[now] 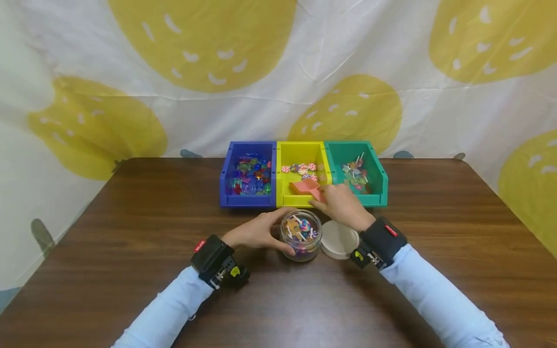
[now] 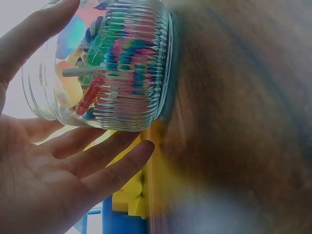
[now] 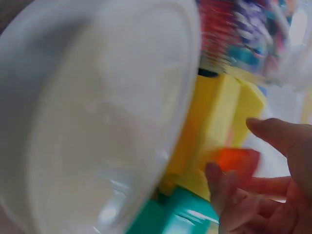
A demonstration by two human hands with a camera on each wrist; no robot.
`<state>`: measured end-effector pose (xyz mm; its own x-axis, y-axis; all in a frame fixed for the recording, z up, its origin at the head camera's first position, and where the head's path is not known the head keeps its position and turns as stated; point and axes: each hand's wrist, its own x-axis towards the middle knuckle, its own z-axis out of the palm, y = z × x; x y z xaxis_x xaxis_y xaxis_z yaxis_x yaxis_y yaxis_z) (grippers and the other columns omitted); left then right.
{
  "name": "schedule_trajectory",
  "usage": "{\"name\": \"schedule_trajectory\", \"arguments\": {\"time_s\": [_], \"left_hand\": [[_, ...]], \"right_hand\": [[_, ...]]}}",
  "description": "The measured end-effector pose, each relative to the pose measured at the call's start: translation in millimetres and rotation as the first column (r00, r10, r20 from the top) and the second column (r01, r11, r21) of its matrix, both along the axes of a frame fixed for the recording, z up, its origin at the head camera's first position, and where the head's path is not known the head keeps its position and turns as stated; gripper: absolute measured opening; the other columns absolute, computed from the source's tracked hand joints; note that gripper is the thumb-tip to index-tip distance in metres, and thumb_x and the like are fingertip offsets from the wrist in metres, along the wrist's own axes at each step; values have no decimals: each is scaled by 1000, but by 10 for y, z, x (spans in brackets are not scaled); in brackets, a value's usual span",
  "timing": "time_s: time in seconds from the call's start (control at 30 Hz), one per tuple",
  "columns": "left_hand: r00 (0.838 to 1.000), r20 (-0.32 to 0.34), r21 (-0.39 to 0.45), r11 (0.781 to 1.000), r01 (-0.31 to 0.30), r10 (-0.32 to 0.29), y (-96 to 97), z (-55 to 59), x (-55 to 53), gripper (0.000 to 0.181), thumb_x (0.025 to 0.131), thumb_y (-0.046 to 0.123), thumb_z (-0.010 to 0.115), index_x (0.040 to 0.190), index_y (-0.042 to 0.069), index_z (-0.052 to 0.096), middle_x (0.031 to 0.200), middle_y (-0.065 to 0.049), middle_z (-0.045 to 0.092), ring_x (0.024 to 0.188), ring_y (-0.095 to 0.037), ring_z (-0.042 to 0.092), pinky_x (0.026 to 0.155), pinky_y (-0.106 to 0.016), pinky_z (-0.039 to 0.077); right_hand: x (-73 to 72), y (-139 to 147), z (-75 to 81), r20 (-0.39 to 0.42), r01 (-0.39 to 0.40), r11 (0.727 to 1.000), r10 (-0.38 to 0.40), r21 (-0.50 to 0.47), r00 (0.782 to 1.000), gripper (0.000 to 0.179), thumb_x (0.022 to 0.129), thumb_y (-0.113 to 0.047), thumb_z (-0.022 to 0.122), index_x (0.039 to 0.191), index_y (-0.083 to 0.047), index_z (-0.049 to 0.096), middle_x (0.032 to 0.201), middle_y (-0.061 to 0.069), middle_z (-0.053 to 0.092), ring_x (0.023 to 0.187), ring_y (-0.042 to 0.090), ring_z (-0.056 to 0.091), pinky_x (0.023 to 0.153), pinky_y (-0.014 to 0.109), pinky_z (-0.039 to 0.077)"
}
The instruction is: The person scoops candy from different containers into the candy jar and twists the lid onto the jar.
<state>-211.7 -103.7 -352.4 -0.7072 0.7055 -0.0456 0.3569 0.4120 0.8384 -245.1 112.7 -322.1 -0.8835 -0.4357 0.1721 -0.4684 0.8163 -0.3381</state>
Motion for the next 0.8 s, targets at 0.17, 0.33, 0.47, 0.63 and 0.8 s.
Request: {"name": "schedule_trajectory", "arguments": {"time_s": [0.17,0.33,0.47,0.63,0.8], "left_hand": [[1000,-6,1,1000,-3,3,2,1,11,81,74,29,72,138,11,26,133,-8,42,126,-26,35,101,-43,32],[1000,-16,-6,1000,-21,21,-9,-5,13,82,72,29,73,138,12,28,133,-8,42,126,-25,34,102,-44,30],[1000,-8,-7,1000,-26,26,-18,-3,13,81,72,29,73,138,12,28,132,-8,43,126,-24,34,102,-44,31],[1000,-20,-13,1000,-21,20,-16,2,8,81,73,31,73,138,12,27,132,-8,43,125,-24,36,102,-44,31],[1000,-4,-13,1000,-5,5,-4,3,6,81,74,31,72,138,13,27,131,-7,45,124,-24,37,100,-43,33]], "right_hand": [[145,144,180,-95,45,999,-45,3,994,44,84,-34,60,104,5,59,79,15,56,62,22,51,47,29,42],[275,325,307,-89,-120,990,113,-78,990,25,86,-19,60,96,3,61,87,14,59,77,25,57,66,36,49],[368,419,257,14,-285,958,285,23,958,29,83,-18,63,99,5,61,88,13,60,79,24,58,68,34,50],[463,429,59,157,-298,942,274,156,949,60,73,-27,72,118,7,51,110,22,52,92,28,50,73,36,50],[481,411,-106,213,-288,937,245,198,946,75,66,-28,78,126,3,43,118,26,44,97,32,46,72,36,49]]}}
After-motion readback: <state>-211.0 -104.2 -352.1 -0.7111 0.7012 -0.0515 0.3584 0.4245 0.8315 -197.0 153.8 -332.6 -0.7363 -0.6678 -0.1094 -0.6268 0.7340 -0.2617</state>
